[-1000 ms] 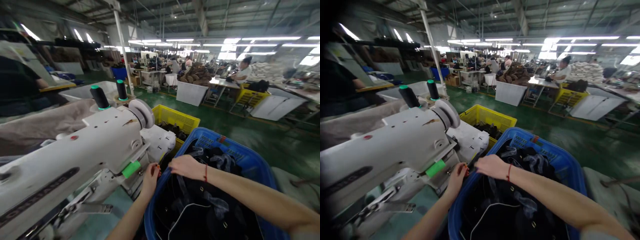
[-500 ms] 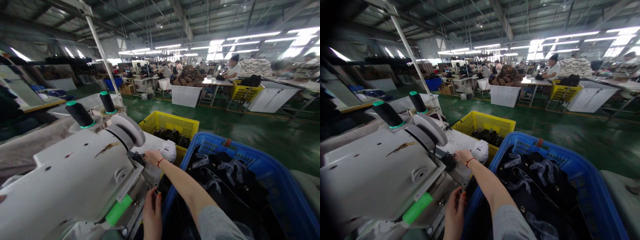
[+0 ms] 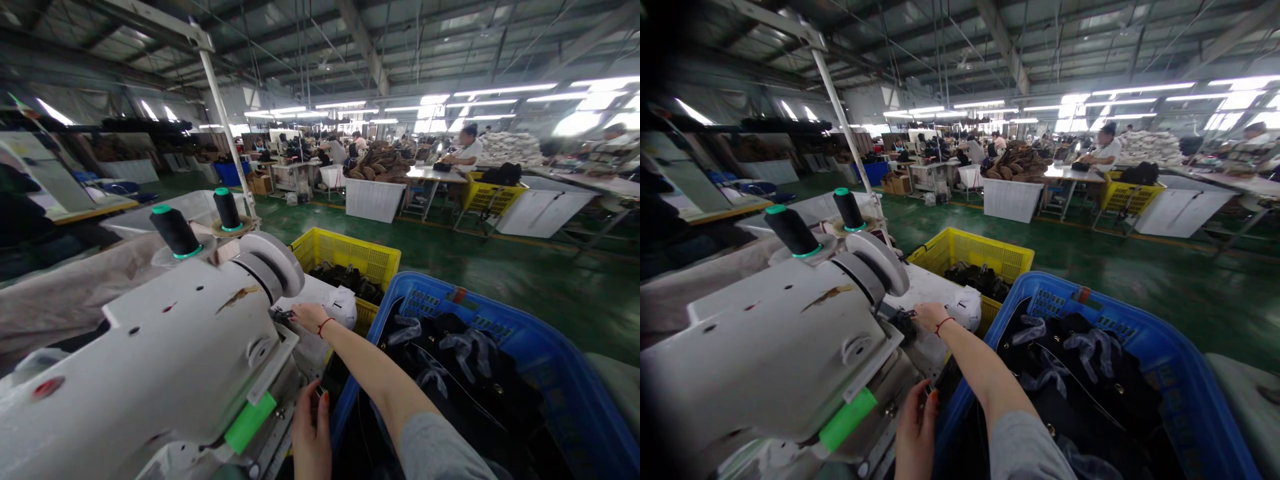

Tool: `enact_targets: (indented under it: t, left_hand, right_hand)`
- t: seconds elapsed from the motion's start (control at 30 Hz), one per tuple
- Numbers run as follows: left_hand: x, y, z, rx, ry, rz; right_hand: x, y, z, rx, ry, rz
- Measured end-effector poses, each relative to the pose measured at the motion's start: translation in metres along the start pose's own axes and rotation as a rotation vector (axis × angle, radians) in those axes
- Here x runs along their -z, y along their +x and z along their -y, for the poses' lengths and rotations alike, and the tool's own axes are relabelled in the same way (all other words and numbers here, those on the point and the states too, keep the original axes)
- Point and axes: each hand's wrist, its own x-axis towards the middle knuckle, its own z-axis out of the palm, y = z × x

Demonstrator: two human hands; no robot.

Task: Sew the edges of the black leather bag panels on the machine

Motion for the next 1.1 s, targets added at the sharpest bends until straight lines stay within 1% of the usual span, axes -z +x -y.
enact_targets:
  t: [0.17,0.23,0.3,0.4,0.5,0.57,0.63,0.7,0.77,0.83,0.87,0.93,0.97,1.0,1.03,1.1]
  left_hand:
    - [-0.002,0.002,0.007,-0.028,-0.02,0.0]
    - [-0.002,0.002,0.01,-0.034,-0.021,0.021]
    - [-0.002,0.001,0.013,-0.072,-0.01,0.054]
    - [-0.003,0.001,0.014,-0.123,0.013,0.115]
    - [-0.005,0.003,0.005,-0.125,0.031,0.178]
    - [-0.003,0.0,-0.007,-0.143,0.029,0.193]
    - [0.006,-0.012,-0.02,-0.183,0.007,0.199]
    - [0.024,-0.036,-0.03,-0.213,-0.037,0.223]
    - [0.052,-0.071,-0.034,-0.23,-0.112,0.258]
    - [0.087,-0.109,-0.033,-0.213,-0.183,0.291]
    - [0.106,-0.128,-0.03,-0.173,-0.198,0.312]
    - [0.146,-0.16,-0.025,-0.022,-0.187,0.324]
    - [0.166,-0.174,-0.022,0.074,-0.172,0.301]
    - [0.186,-0.186,-0.019,0.162,-0.166,0.258]
    - [0.205,-0.196,-0.016,0.23,-0.172,0.202]
    - [0.241,-0.213,-0.012,0.294,-0.212,0.045]
  right_hand:
    - [0.004,0.003,0.002,-0.012,-0.008,-0.001]
    - [0.005,0.005,0.006,-0.012,-0.008,-0.003]
    - [0.009,0.005,0.011,-0.013,-0.006,-0.009]
    - [0.019,-0.002,0.016,-0.025,0.0,-0.028]
    - [0.037,-0.025,0.011,-0.076,0.0,-0.061]
    - [0.051,-0.05,0.003,-0.111,-0.005,-0.078]
    - [0.066,-0.081,-0.004,-0.121,-0.012,-0.074]
    - [0.081,-0.115,-0.004,-0.082,-0.012,-0.027]
    - [0.092,-0.149,0.007,0.014,0.006,0.068]
    - [0.098,-0.179,0.03,0.165,0.046,0.187]
    - [0.097,-0.192,0.047,0.26,0.076,0.255]
    - [0.086,-0.211,0.089,0.462,0.194,0.414]
    - [0.076,-0.217,0.113,0.537,0.238,0.471]
    - [0.064,-0.22,0.139,0.583,0.259,0.5]
    - [0.051,-0.221,0.166,0.601,0.253,0.5]
    - [0.025,-0.219,0.215,0.577,0.206,0.446]
